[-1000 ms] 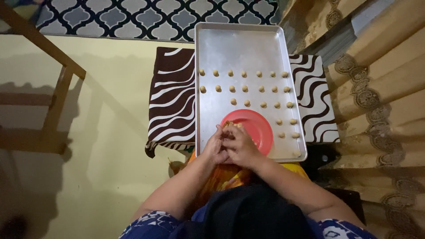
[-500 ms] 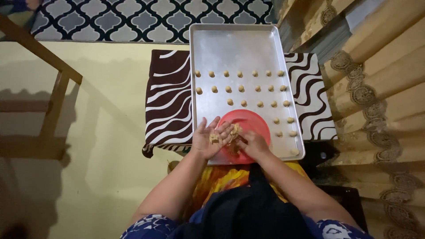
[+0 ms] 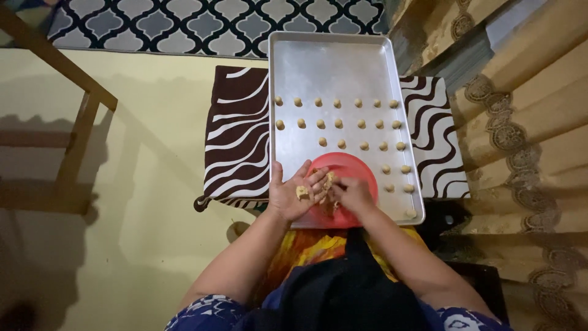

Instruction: Rolling small pieces of dough into balls and arranging them on a baking tray.

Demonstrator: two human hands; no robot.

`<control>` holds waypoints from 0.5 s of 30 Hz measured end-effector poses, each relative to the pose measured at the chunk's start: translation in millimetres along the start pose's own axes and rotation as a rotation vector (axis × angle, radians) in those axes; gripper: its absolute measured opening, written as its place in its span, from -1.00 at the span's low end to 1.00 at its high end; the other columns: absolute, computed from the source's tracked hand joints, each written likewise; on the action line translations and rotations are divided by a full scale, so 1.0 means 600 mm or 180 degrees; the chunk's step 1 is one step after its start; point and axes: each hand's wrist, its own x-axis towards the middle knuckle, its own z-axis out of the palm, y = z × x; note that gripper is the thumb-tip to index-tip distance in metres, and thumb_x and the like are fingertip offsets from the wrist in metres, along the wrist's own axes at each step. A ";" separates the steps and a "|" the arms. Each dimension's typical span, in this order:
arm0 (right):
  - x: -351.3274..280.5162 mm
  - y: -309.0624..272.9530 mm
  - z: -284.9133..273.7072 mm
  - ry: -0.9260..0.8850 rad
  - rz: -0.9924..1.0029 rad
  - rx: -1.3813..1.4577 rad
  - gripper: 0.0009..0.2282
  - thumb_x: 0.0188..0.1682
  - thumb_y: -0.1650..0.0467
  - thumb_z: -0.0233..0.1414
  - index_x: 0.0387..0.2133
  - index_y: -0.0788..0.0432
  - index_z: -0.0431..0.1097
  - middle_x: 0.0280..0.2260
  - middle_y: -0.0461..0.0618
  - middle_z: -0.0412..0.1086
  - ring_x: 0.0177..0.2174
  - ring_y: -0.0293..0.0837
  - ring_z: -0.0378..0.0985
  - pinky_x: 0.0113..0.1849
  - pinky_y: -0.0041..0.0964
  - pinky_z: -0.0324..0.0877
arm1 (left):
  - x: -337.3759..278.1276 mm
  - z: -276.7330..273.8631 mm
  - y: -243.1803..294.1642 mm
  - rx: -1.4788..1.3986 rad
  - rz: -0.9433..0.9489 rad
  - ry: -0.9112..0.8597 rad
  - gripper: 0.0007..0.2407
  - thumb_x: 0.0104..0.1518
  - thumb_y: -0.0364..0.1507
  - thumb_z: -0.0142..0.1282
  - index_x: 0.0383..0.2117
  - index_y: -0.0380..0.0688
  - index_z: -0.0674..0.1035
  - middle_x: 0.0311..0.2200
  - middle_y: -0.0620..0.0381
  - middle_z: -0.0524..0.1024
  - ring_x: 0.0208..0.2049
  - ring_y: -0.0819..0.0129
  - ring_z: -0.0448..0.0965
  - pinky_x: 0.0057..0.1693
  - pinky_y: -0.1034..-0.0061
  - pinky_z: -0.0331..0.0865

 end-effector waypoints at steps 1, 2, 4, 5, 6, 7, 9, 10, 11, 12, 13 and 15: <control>0.003 -0.002 -0.011 0.0072 0.0307 0.0503 -0.77 -0.12 0.29 0.22 -0.19 -0.02 0.59 -0.27 -0.03 0.59 -0.19 -0.07 0.62 -0.10 -0.22 0.49 | 0.002 -0.007 0.001 -0.0018 -0.0010 -0.0004 -0.26 -0.23 0.35 0.08 0.01 0.15 0.53 0.19 -0.24 0.39 0.17 -0.08 0.44 0.11 0.02 0.37; 0.005 -0.003 -0.024 0.0150 0.0616 0.1003 -0.77 -0.13 0.34 0.24 -0.17 -0.04 0.60 -0.28 -0.09 0.61 -0.22 -0.21 0.64 -0.11 -0.32 0.49 | 0.004 -0.014 0.001 -0.0035 -0.0026 -0.0011 -0.28 -0.21 0.32 0.11 0.00 0.14 0.54 0.20 -0.26 0.39 0.17 -0.08 0.45 0.09 0.04 0.38; 0.006 -0.016 -0.050 0.0066 0.0927 0.1819 -0.75 -0.14 0.41 0.28 -0.16 0.09 0.54 -0.35 -0.05 0.59 -0.34 -0.19 0.63 -0.27 -0.32 0.53 | 0.010 -0.024 0.002 0.0000 -0.0020 0.0020 -0.29 -0.21 0.32 0.12 -0.01 0.15 0.55 0.18 -0.23 0.42 0.13 -0.06 0.48 0.07 0.06 0.40; 0.007 -0.022 -0.063 -0.0023 0.1236 0.2640 -0.71 -0.15 0.49 0.32 -0.16 0.22 0.48 -0.43 0.00 0.57 -0.45 -0.18 0.63 -0.44 -0.33 0.58 | 0.013 -0.029 0.003 0.0037 -0.0015 0.0055 -0.30 -0.21 0.32 0.12 -0.03 0.16 0.55 0.15 -0.20 0.44 0.10 -0.03 0.50 0.05 0.08 0.42; -0.002 -0.059 -0.079 -0.0025 0.1231 0.2636 -0.71 -0.15 0.49 0.32 -0.16 0.22 0.48 -0.43 0.00 0.57 -0.45 -0.18 0.63 -0.44 -0.33 0.58 | 0.015 -0.034 0.002 0.0036 -0.0011 0.0050 -0.30 -0.21 0.32 0.12 -0.03 0.16 0.55 0.15 -0.20 0.44 0.10 -0.03 0.50 0.05 0.08 0.42; -0.011 -0.096 -0.096 -0.0017 0.0932 0.2508 -0.76 -0.19 0.52 0.33 -0.25 0.22 0.54 -0.50 -0.05 0.54 -0.47 -0.26 0.59 -0.44 -0.39 0.54 | 0.017 -0.039 0.001 0.0069 0.0003 0.0058 -0.31 -0.19 0.32 0.09 -0.04 0.16 0.56 0.14 -0.20 0.46 0.07 -0.01 0.52 0.02 0.13 0.43; -0.029 -0.169 -0.117 -0.0011 0.0637 0.2376 -0.82 -0.23 0.54 0.34 -0.35 0.22 0.59 -0.57 -0.11 0.51 -0.49 -0.33 0.54 -0.44 -0.44 0.51 | 0.015 -0.031 -0.004 0.0099 0.0015 0.0067 -0.33 -0.16 0.32 0.05 -0.05 0.17 0.57 0.12 -0.19 0.48 0.04 0.01 0.55 0.00 0.18 0.44; -0.039 -0.205 -0.121 0.0031 0.0280 0.2341 -0.86 -0.22 0.53 0.33 -0.37 0.21 0.62 -0.54 -0.03 0.56 -0.46 -0.29 0.56 -0.39 -0.37 0.52 | 0.012 -0.019 -0.007 0.0122 -0.0015 0.0037 -0.34 -0.14 0.32 0.04 -0.05 0.19 0.58 0.11 -0.19 0.49 -0.01 -0.02 0.58 -0.03 0.19 0.47; -0.049 -0.241 -0.126 0.0073 -0.0077 0.2302 -0.89 -0.21 0.53 0.33 -0.40 0.20 0.66 -0.52 0.05 0.61 -0.43 -0.24 0.59 -0.33 -0.30 0.53 | 0.008 -0.007 -0.011 0.0146 -0.0045 0.0006 -0.36 -0.12 0.32 0.02 -0.06 0.20 0.59 0.10 -0.18 0.50 -0.05 -0.05 0.60 -0.06 0.19 0.49; -0.049 -0.237 -0.109 0.0070 -0.0077 0.2301 -0.89 -0.21 0.53 0.33 -0.40 0.20 0.66 -0.52 0.05 0.61 -0.43 -0.24 0.59 -0.33 -0.30 0.53 | -0.001 0.013 -0.018 0.0143 -0.0043 0.0007 -0.36 -0.12 0.32 0.02 -0.06 0.20 0.59 0.10 -0.18 0.50 -0.05 -0.05 0.60 -0.06 0.19 0.49; -0.049 -0.234 -0.093 0.0230 -0.0780 0.1724 -0.86 -0.22 0.50 0.32 -0.37 0.08 0.67 -0.47 0.00 0.58 -0.38 -0.14 0.60 -0.28 -0.27 0.51 | -0.009 0.033 -0.024 0.0096 -0.0016 0.0030 -0.34 -0.09 0.31 0.00 -0.03 0.15 0.57 0.08 -0.20 0.51 -0.04 -0.06 0.60 -0.06 0.19 0.49; -0.050 -0.233 -0.076 0.0383 -0.1474 0.1132 -0.81 -0.23 0.48 0.32 -0.35 -0.03 0.68 -0.42 -0.06 0.55 -0.34 -0.05 0.62 -0.24 -0.24 0.50 | -0.019 0.049 -0.031 0.0051 0.0018 0.0052 -0.33 -0.06 0.30 -0.02 0.00 0.10 0.55 0.06 -0.22 0.51 -0.02 -0.07 0.59 -0.05 0.19 0.49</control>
